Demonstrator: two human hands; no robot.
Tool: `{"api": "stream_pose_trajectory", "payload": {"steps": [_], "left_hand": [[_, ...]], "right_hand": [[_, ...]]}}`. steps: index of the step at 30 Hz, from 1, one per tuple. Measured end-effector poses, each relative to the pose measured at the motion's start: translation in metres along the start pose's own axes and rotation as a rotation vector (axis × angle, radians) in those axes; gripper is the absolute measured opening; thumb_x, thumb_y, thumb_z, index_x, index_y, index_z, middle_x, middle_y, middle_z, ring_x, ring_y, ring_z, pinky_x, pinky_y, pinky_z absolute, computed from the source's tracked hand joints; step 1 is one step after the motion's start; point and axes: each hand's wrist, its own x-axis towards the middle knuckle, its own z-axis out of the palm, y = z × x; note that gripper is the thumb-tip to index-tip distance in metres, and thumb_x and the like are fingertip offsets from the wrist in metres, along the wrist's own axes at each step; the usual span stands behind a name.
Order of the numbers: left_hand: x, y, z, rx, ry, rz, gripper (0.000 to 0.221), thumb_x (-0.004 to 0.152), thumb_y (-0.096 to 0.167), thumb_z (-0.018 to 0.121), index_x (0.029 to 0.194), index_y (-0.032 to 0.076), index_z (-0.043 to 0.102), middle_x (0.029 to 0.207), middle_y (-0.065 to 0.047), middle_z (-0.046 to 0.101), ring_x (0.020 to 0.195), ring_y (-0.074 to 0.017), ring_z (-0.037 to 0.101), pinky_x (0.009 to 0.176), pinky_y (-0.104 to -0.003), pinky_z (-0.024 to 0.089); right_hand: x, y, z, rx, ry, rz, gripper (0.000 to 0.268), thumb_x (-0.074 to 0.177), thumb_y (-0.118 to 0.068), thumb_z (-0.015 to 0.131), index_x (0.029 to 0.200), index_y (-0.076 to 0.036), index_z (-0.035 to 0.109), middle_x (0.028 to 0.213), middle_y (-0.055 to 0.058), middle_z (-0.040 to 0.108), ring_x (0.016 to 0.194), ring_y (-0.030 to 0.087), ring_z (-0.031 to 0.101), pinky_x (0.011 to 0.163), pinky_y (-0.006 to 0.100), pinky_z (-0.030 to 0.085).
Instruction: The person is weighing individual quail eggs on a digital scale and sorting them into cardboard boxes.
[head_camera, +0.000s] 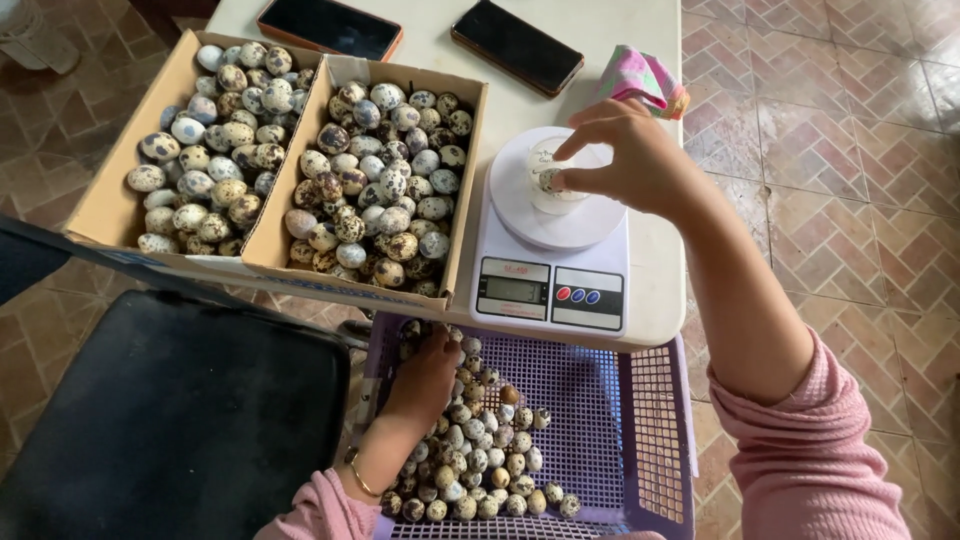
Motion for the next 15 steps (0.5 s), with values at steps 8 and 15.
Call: {"api": "stream_pose_trajectory", "payload": {"steps": [8, 15], "left_hand": [[0.001, 0.005, -0.007, -0.002, -0.029, -0.044, 0.028, 0.084, -0.003, 0.057, 0.112, -0.005, 0.058, 0.150, -0.029, 0.042, 0.110, -0.0456, 0.063, 0.085, -0.048, 0.059], [0.001, 0.008, -0.011, -0.040, -0.057, -0.072, 0.031, 0.091, -0.002, 0.047, 0.120, -0.007, 0.057, 0.149, -0.030, 0.043, 0.119, -0.0458, 0.059, 0.096, -0.050, 0.054]], "right_hand": [[-0.018, -0.021, -0.029, 0.116, 0.068, -0.072, 0.026, 0.085, -0.017, 0.084, 0.107, -0.006, 0.077, 0.134, 0.020, 0.064, 0.119, 0.035, 0.061, 0.095, 0.045, 0.054], [-0.036, -0.021, -0.042, 0.104, 0.106, -0.077, 0.025, 0.087, -0.014, 0.083, 0.109, -0.004, 0.075, 0.139, 0.024, 0.062, 0.124, 0.040, 0.061, 0.098, 0.048, 0.055]]}}
